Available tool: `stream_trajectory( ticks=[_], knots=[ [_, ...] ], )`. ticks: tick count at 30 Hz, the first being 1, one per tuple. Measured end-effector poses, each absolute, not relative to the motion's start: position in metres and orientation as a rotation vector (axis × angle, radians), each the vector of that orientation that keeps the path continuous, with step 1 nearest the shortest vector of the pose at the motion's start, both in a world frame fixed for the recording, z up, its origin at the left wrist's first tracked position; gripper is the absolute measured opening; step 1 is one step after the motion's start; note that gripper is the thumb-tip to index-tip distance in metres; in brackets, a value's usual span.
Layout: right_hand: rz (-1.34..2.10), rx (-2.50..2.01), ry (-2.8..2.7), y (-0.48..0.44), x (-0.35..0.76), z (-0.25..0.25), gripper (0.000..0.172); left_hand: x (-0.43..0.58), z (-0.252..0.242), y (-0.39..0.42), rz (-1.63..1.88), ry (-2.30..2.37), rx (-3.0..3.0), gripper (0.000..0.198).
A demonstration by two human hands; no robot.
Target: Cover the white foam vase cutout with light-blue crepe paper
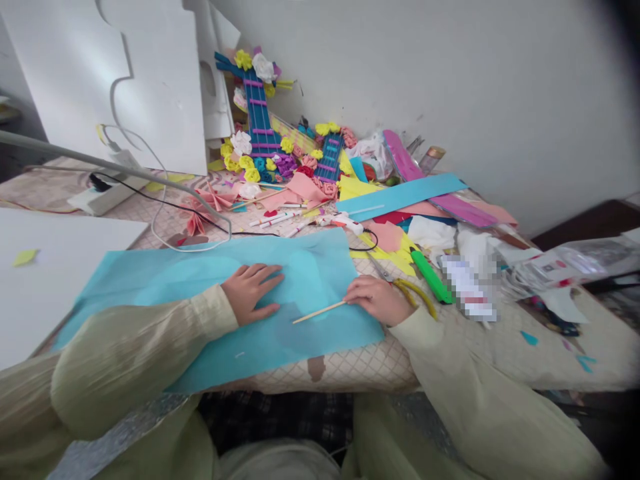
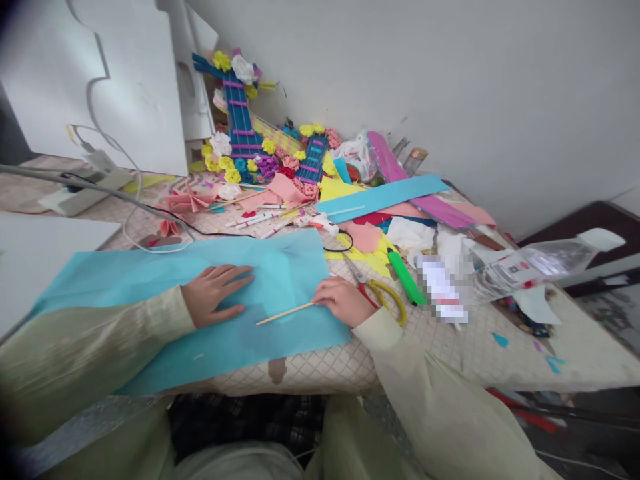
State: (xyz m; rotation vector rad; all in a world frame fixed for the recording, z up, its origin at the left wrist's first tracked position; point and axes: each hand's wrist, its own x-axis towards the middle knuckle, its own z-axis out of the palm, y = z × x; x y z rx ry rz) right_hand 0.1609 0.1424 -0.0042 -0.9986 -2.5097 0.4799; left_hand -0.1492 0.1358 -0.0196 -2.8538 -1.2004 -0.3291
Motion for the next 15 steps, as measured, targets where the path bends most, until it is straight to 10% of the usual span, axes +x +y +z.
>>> stream_trajectory(
  ticks=[15],
  knots=[
    [0.297,-1.051,-2.53,0.072,0.13,-0.003,0.026,-0.147,-0.019,0.126,-0.324,-1.202,-2.827,0.083]
  ],
)
